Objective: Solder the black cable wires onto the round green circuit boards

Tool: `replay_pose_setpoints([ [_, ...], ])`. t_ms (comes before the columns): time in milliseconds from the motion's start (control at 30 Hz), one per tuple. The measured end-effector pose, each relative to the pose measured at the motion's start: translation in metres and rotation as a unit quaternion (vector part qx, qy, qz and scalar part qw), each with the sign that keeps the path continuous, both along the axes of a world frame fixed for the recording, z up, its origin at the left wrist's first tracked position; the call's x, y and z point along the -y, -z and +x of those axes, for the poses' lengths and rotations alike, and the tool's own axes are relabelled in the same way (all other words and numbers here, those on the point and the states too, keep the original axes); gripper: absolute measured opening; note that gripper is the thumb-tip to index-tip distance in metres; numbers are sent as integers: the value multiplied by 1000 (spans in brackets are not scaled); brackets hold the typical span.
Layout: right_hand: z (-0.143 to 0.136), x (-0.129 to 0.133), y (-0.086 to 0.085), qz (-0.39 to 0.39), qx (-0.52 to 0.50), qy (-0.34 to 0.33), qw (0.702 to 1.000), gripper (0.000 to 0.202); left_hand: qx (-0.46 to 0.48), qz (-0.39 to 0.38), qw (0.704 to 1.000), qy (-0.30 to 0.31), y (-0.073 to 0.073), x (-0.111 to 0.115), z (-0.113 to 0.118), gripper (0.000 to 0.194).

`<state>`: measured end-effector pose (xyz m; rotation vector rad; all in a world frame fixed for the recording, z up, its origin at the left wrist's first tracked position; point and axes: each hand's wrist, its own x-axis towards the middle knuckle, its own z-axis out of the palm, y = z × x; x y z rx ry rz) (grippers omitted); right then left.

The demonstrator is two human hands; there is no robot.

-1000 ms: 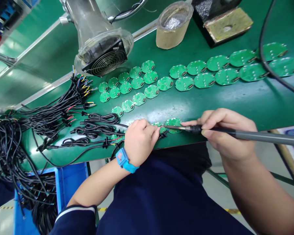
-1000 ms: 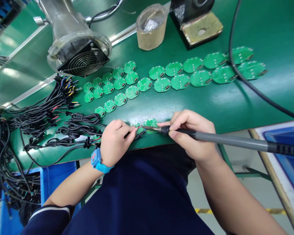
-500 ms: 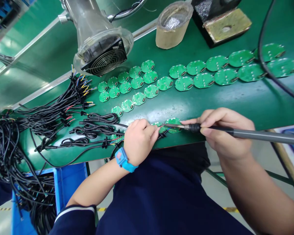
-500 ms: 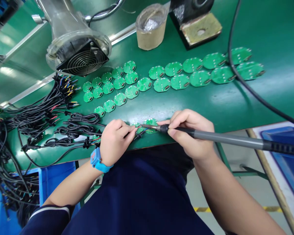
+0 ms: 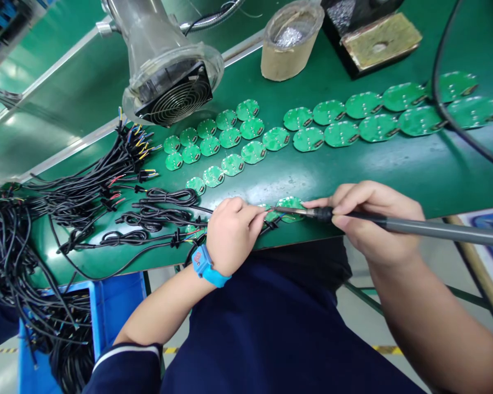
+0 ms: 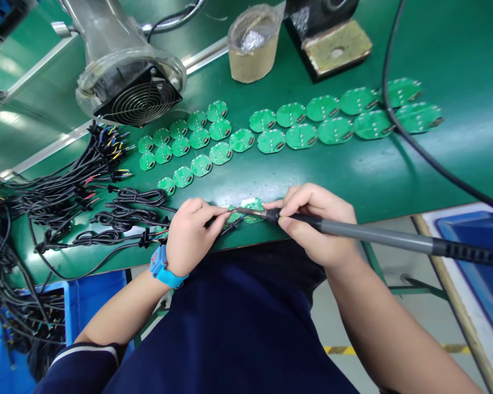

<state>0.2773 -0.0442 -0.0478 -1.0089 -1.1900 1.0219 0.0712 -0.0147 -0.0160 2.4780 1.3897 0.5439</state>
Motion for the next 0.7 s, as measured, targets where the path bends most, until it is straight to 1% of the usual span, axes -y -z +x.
replay_pose_setpoints([
  [100,-1,0,-1,10,5,0,1000,9,-14,-20,1000,-2,-3,-1,1,14],
  [300,-2,-1,-2,15,9,-3,1000,9,-93,-26,995,37,-9,-6,1,18],
  [467,-1,-1,0,13,2,-5,1000,8,-101,-25,994,40,-8,-7,0,21],
  [533,-1,-2,1,8,-27,7,1000,7,-106,-24,993,42,-8,-7,0,22],
  [633,-1,-4,2,13,-90,44,995,7,-115,-25,992,45,-8,-7,0,22],
  [700,-1,-5,2,17,-101,57,993,7,-119,-29,991,45,-8,-7,0,23],
])
